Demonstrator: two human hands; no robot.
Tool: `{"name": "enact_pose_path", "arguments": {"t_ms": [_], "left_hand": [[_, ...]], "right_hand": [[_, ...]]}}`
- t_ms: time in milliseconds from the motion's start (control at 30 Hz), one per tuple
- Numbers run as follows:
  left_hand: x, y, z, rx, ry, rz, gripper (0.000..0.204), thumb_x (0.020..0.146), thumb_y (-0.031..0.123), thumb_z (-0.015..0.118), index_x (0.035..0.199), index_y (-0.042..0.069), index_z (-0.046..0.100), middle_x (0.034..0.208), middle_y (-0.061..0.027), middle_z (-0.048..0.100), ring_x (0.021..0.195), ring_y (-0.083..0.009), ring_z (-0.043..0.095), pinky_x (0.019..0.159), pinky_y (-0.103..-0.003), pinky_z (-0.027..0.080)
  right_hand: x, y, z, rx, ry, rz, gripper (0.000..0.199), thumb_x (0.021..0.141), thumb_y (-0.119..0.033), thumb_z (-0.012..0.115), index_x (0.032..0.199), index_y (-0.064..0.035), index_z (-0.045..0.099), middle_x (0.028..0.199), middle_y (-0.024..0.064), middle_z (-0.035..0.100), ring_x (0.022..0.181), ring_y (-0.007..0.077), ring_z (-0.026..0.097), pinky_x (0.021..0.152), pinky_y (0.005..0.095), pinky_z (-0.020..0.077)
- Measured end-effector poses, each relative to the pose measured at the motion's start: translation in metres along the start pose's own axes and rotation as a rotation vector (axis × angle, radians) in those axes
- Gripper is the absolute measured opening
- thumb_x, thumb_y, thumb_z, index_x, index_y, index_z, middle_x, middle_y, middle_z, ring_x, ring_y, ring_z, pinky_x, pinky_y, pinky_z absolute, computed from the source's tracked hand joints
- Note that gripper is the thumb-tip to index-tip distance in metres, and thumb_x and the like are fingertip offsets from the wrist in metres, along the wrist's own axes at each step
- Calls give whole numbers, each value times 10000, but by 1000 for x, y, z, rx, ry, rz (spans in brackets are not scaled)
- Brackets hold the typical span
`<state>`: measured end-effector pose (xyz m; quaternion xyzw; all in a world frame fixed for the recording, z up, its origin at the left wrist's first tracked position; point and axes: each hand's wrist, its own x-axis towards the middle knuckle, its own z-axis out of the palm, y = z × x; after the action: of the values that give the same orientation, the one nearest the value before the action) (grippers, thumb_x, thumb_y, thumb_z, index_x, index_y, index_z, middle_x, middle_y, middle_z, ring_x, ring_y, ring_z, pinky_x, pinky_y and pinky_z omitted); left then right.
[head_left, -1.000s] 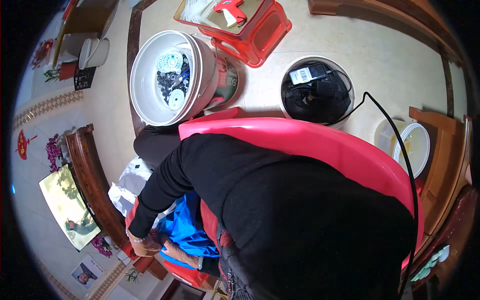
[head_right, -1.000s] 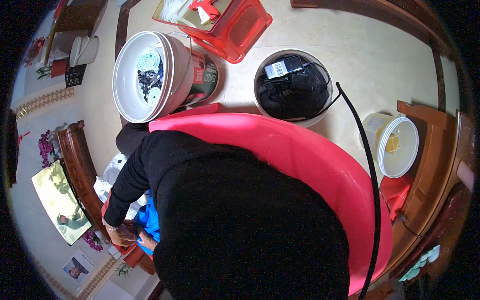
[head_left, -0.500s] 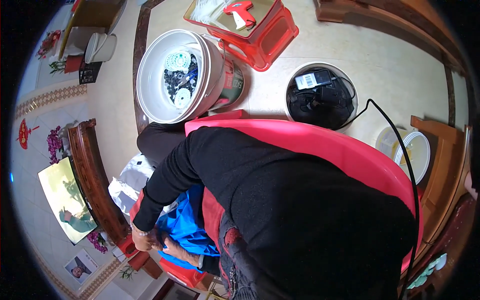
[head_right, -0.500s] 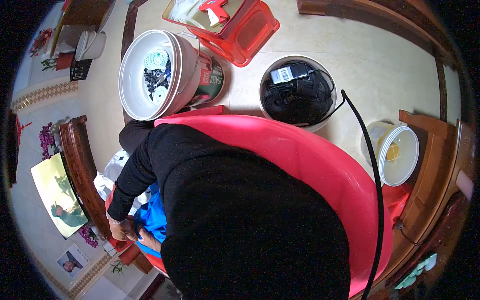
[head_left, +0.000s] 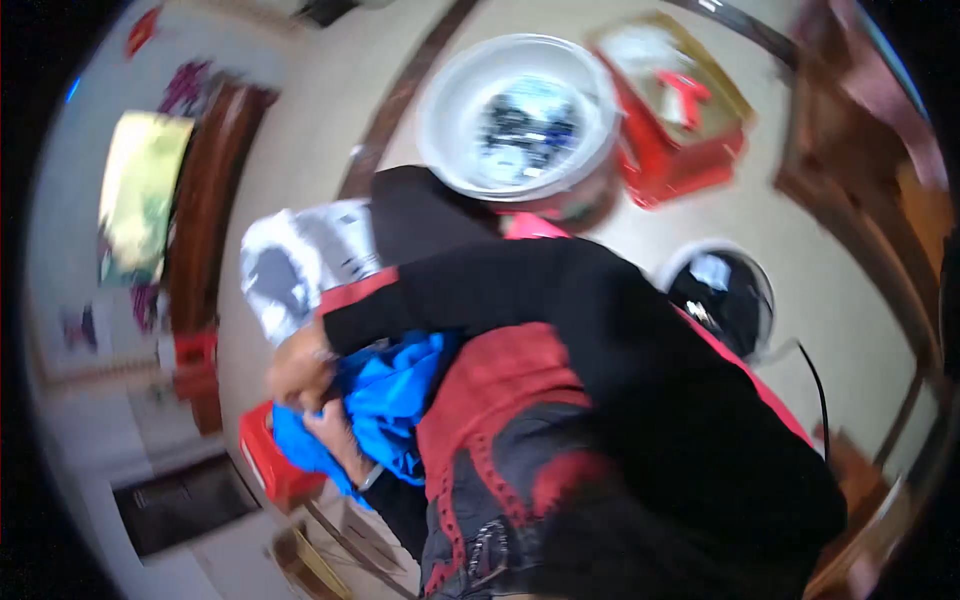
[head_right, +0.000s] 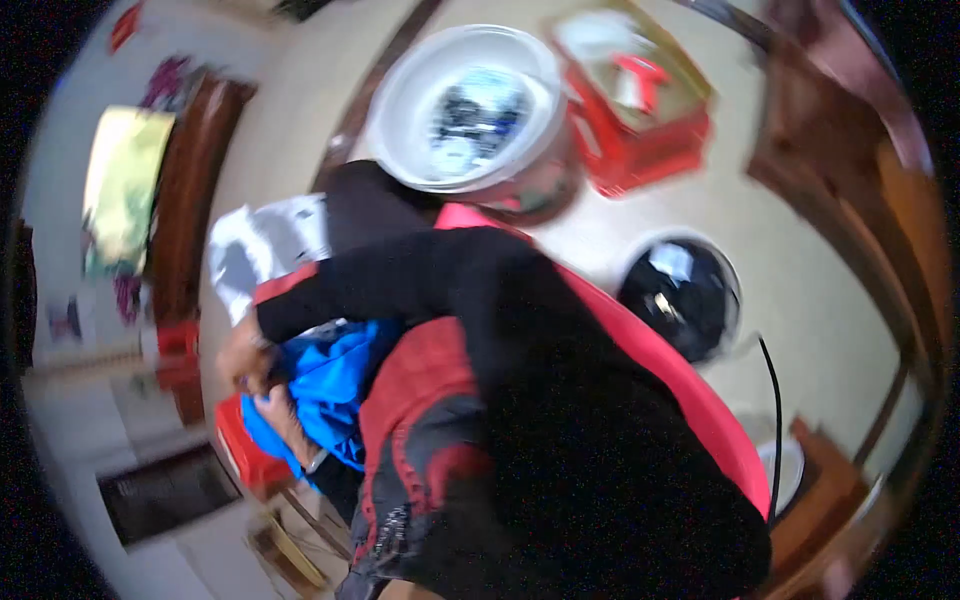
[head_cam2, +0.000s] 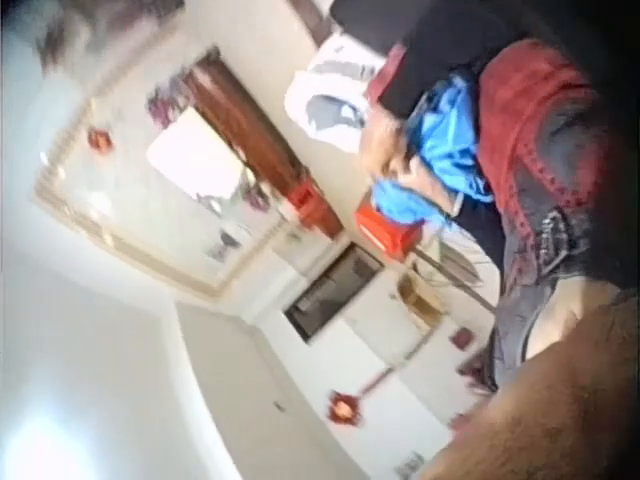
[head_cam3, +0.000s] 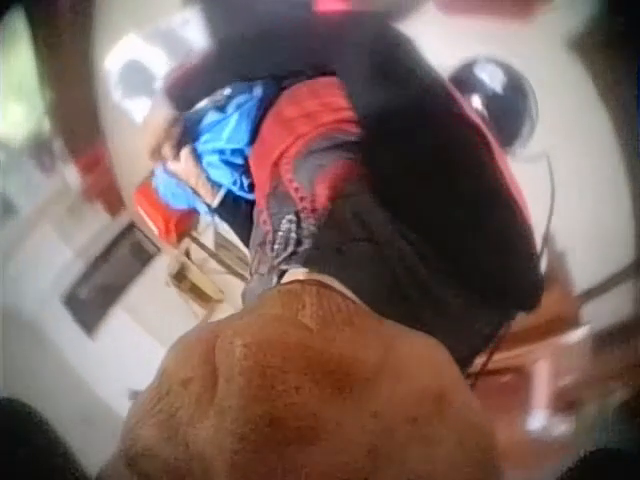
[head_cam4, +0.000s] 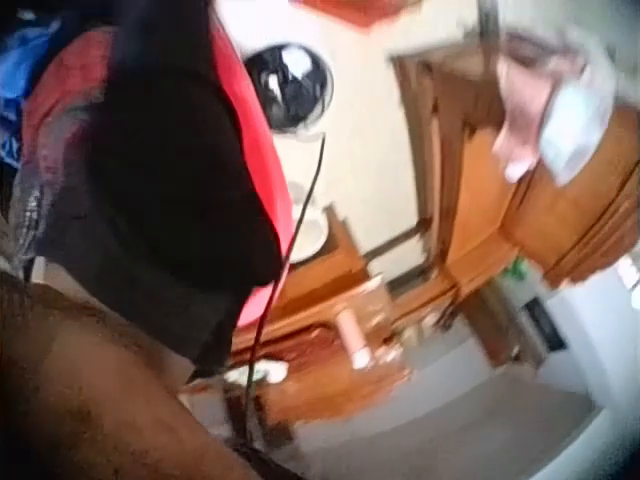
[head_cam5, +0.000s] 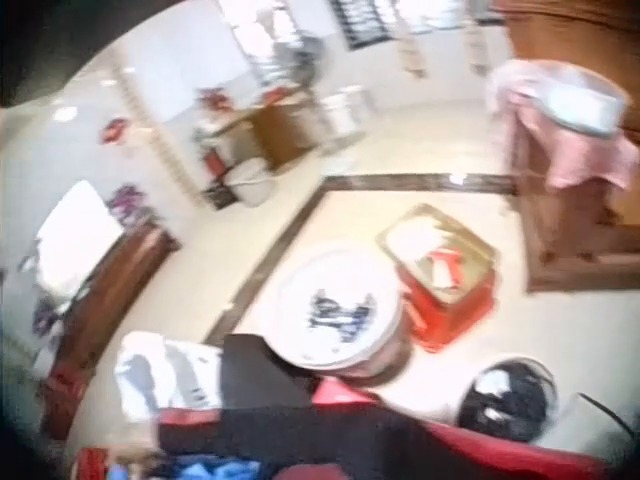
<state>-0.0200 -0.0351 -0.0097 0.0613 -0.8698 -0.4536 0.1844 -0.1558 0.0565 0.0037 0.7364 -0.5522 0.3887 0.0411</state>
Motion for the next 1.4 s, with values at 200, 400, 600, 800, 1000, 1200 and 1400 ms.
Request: {"name": "enact_pose_path", "arguments": {"t_ms": [200,400,600,800,1000,1200,1400], "left_hand": [[-10,-9,22,-168,-236,114,159,737,61,669,883,4,640,850,-19,627,749,-93,567,676,-237,455],[-21,31,24,-294,-109,-56,271,710,77,664,970,17,612,889,-12,623,763,-95,572,703,-236,459],[-18,23,26,-360,-228,-20,388,680,61,661,1053,3,573,915,-21,594,827,-106,555,752,-243,453],[-16,17,30,-468,-248,15,449,668,55,666,1099,-10,557,964,-50,593,891,-128,556,808,-266,450],[-17,17,30,-404,-217,72,437,667,64,643,1089,-3,552,948,-35,582,864,-114,539,786,-253,441],[-15,23,33,-474,-215,114,434,666,72,634,1087,5,548,925,-18,566,829,-100,521,765,-237,432],[-18,20,32,-425,-225,113,465,666,73,634,1116,2,546,921,-16,570,832,-99,522,764,-236,433]], "right_hand": [[-55,-64,-27,-33,176,298,297,708,-340,681,760,-51,636,704,169,621,679,341,614,578,419,469],[-57,-57,-35,352,70,165,240,779,-204,627,920,-11,610,798,141,613,737,283,613,650,381,468],[-55,-77,-50,249,-37,438,249,787,-220,643,932,-20,614,747,114,591,705,225,601,634,332,461],[-57,-76,-46,468,65,339,256,797,-243,664,930,-30,617,703,63,583,649,174,577,595,326,456],[-55,-84,-45,339,-29,529,255,833,-232,675,982,-35,612,749,36,565,683,141,542,639,293,458],[-57,-76,-46,409,25,364,245,853,-231,662,983,-31,608,799,39,590,726,136,557,660,272,460],[-55,-85,-47,400,-41,608,229,864,-214,655,994,-33,603,846,42,606,765,127,562,690,269,461]]}}
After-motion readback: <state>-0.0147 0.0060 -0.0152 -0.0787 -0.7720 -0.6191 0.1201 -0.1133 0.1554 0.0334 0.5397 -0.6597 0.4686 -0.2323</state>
